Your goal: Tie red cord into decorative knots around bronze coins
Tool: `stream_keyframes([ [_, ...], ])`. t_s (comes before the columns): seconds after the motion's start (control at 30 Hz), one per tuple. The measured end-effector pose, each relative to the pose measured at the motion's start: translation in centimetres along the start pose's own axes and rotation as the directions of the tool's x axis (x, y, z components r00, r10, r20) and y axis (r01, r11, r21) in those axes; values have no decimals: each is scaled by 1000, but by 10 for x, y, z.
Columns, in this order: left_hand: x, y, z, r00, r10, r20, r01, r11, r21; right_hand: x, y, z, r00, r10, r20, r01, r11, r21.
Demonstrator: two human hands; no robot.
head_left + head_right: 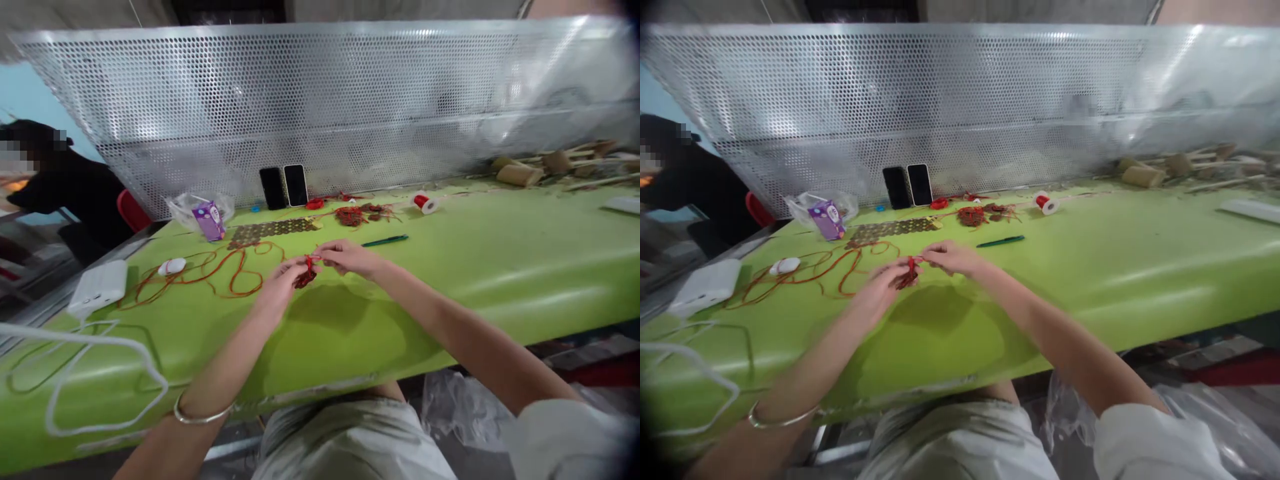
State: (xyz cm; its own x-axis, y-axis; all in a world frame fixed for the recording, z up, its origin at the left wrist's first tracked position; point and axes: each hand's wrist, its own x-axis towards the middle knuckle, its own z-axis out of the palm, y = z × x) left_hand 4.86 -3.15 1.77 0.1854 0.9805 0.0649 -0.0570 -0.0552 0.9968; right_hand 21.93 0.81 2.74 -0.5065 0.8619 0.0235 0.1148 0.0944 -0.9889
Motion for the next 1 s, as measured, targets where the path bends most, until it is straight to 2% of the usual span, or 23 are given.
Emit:
stream_keyframes([
  [0.13,2,8,0,997,-1,75,0,1000,12,6,-1,-4,994,52,100,-53,999,10],
  [0.27,6,9,-1,993,-24,116,23,1000,8,10,3,-10,991,40,125,-41,999,5],
  [0.43,15,14,2,987,-47,157,49,999,-10,11,5,-19,997,-5,82,8,999,-47],
  [0.6,37,18,3,979,-85,186,81,996,29,20,1,-25,999,-52,-3,51,994,-93],
  [0.73,59,13,-2,986,-82,143,65,990,121,36,5,-34,994,-85,-64,77,990,-117],
  [0.87,73,14,-10,994,-100,36,86,955,283,50,16,-44,993,-75,-87,62,987,-148],
  [1.0,78,16,-11,970,-227,89,189,930,314,51,24,-45,993,1,-118,-22,985,-172],
])
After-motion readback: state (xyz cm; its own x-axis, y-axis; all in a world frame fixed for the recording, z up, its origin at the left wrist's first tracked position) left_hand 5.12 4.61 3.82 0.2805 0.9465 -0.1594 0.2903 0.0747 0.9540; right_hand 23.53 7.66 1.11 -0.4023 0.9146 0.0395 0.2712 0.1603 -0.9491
